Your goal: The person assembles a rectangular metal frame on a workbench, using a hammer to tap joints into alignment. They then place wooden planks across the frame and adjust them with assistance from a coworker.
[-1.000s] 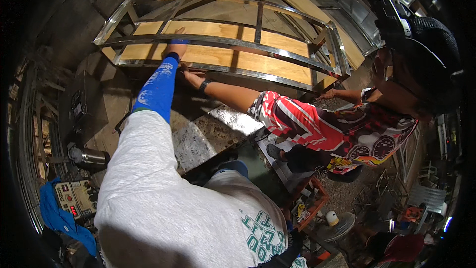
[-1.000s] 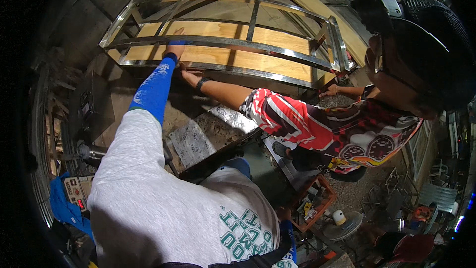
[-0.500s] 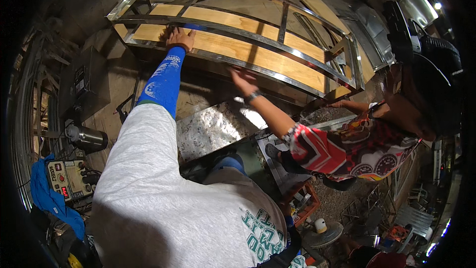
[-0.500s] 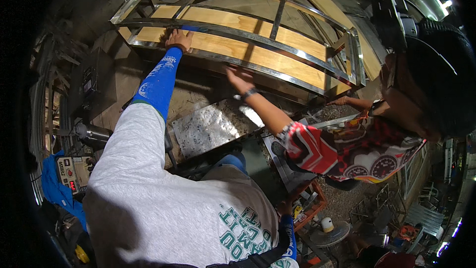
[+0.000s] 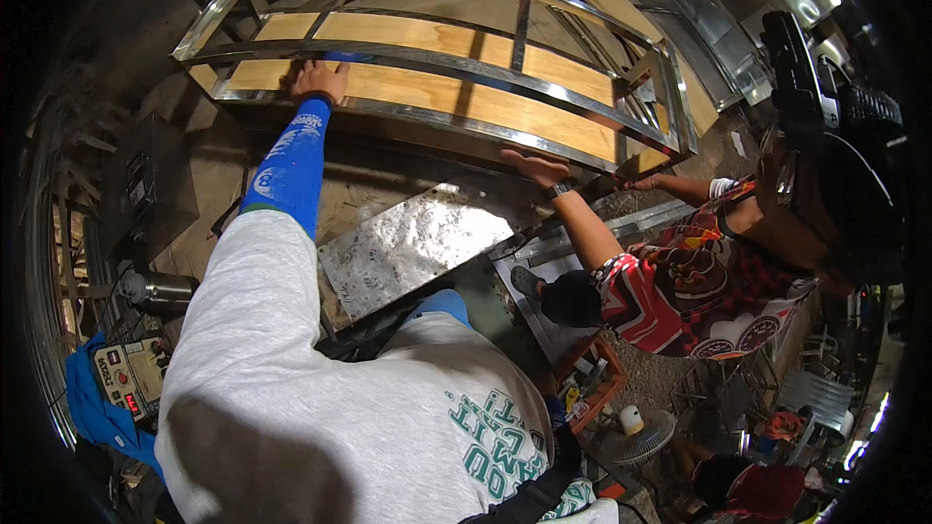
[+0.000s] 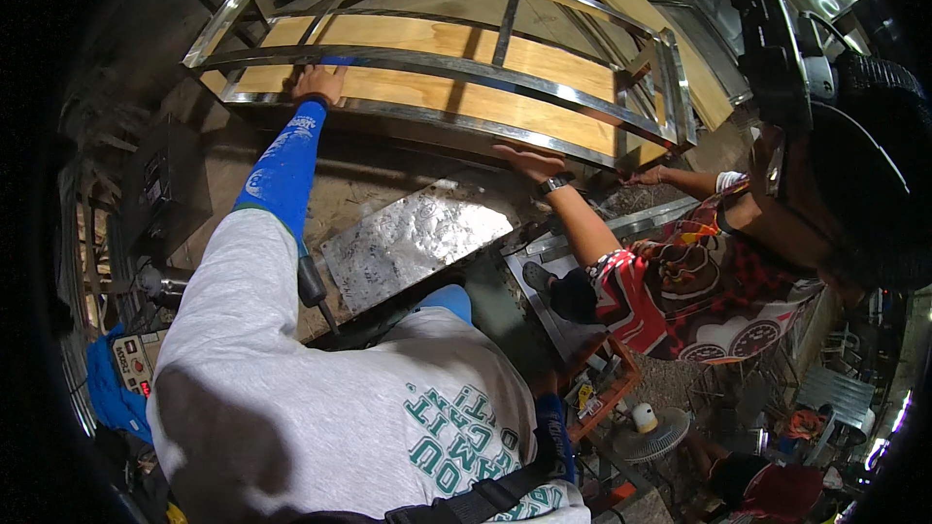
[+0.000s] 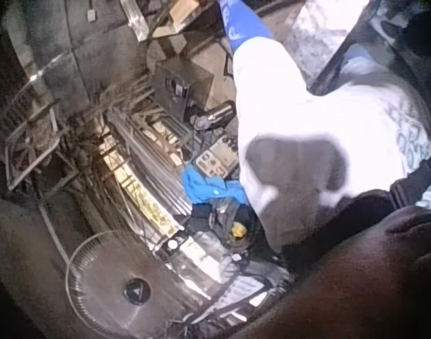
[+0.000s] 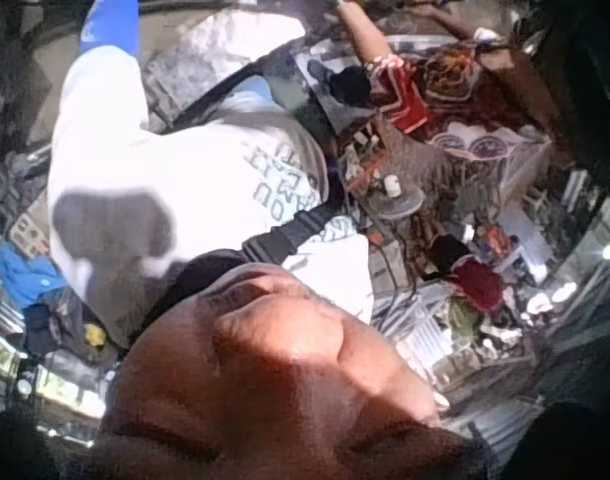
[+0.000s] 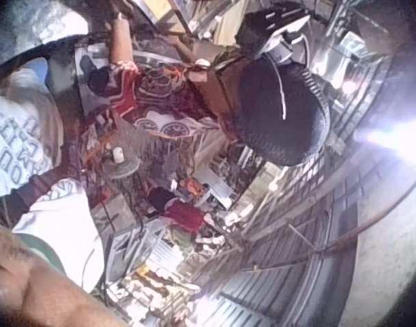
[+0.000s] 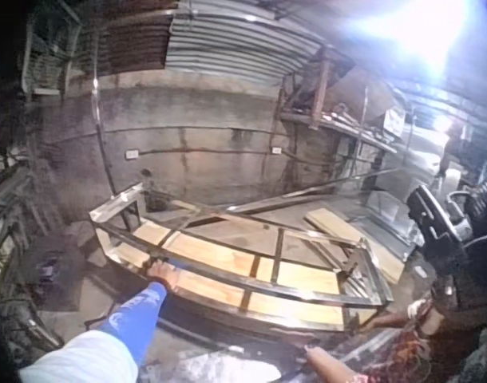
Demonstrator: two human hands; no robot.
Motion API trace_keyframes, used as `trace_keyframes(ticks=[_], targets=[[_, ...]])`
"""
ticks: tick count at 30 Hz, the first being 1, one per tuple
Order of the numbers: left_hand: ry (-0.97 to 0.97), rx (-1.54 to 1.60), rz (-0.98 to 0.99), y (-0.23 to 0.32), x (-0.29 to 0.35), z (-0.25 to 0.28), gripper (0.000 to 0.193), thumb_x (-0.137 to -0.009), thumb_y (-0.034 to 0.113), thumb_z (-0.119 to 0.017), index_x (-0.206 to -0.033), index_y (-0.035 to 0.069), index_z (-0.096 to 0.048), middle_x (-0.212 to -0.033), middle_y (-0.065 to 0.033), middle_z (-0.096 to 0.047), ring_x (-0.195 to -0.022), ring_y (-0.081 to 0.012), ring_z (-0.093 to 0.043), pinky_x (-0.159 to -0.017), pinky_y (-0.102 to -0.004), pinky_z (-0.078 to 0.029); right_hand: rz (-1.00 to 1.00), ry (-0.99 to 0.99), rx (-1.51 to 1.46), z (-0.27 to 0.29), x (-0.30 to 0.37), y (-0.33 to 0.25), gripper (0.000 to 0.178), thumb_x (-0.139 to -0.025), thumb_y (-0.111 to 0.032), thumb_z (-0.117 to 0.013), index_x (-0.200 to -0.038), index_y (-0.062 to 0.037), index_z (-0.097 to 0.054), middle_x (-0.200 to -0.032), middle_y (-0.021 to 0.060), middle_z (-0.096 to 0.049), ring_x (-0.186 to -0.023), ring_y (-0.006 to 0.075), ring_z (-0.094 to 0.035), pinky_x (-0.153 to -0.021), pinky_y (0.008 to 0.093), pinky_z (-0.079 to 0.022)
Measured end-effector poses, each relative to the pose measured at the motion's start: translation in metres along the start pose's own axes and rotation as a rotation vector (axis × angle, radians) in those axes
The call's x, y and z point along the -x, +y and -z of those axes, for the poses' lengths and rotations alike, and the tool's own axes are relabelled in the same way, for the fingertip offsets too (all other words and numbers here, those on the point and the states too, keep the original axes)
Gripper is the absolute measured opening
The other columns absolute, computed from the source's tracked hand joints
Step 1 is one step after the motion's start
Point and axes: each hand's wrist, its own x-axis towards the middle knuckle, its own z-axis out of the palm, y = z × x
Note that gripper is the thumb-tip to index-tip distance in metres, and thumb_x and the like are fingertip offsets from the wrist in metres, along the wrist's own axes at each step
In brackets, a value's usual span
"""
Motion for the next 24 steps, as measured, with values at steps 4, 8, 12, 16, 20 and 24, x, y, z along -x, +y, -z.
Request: trace_keyframes(ticks=[4,8,12,16,20,24], targets=[[0.015,-0.055,0.193,-0.106,0.019,-0.012,0.087,-0.093,0.073,-0.041,-0.147,0.005,-0.05,-0.157,-0.0169,-0.042,-0.143,-0.0348,-0.043,-0.119,-0.0448,-0.032,-0.074,-0.146,-0.219,0.059,-0.015,0.002,0.036,-0.092,-0.032,-0.061,-0.11,-0.0019,-0.069,-0.111,0.0212,-0.07,-0.103,0.0375,-0.067,-0.09,0.0479,-0.051],[0.005,-0.032,0.213,-0.102,0.021,-0.016,0.084,-0.093,0.071,-0.043,-0.147,0.007,-0.051,-0.157,-0.0152,-0.043,-0.143,-0.0339,-0.043,-0.119,-0.0452,-0.032,-0.242,-0.211,-0.381,0.09,0.007,-0.014,0.044,-0.093,-0.035,-0.063,-0.119,0.0006,-0.065,-0.12,0.0235,-0.067,-0.11,0.0384,-0.065,-0.095,0.046,-0.049],[0.057,-0.026,0.171,-0.094,0.007,-0.023,0.083,-0.093,0.071,-0.045,-0.146,0.007,-0.052,-0.155,-0.015,-0.045,-0.141,-0.0332,-0.044,-0.118,-0.0456,-0.034,-0.389,-0.254,-0.574,0.149,-0.011,-0.049,0.054,-0.094,-0.039,-0.066,-0.127,0.0032,-0.061,-0.128,0.0257,-0.065,-0.117,0.0394,-0.062,-0.101,0.0442,-0.047],[0.02,-0.029,0.199,-0.088,0.012,-0.016,0.085,-0.093,0.072,-0.044,-0.147,0.007,-0.052,-0.158,-0.0147,-0.042,-0.144,-0.0334,-0.042,-0.119,-0.0453,-0.033,-0.193,-0.133,-0.766,0.253,-0.05,-0.118,0.061,-0.095,-0.033,-0.067,-0.138,0.0026,-0.042,-0.125,0.024,-0.065,-0.113,0.0348,-0.062,-0.098,0.04,-0.048],[0.002,-0.065,0.194,-0.09,0.019,-0.016,0.087,-0.092,0.073,-0.043,-0.151,0.009,-0.046,-0.16,-0.0135,-0.039,-0.146,-0.0314,-0.04,-0.12,-0.0429,-0.031,0.344,0.29,-0.975,0.422,-0.083,-0.208,0.08,-0.097,-0.019,-0.066,-0.15,-0.0013,-0.009,-0.112,0.0185,-0.067,-0.097,0.0248,-0.065,-0.084,0.0333,-0.052],[0.031,-0.055,0.149,-0.087,0.009,-0.016,0.089,-0.092,0.074,-0.043,-0.156,0.012,-0.038,-0.161,-0.0134,-0.038,-0.146,-0.0293,-0.039,-0.121,-0.0406,-0.03,0.375,0.407,-1.4,0.534,-0.128,-0.234,0.105,-0.099,-0.009,-0.063,-0.156,-0.0044,0.025,-0.103,0.0182,-0.07,-0.082,0.02,-0.069,-0.067,0.0282,-0.056]])
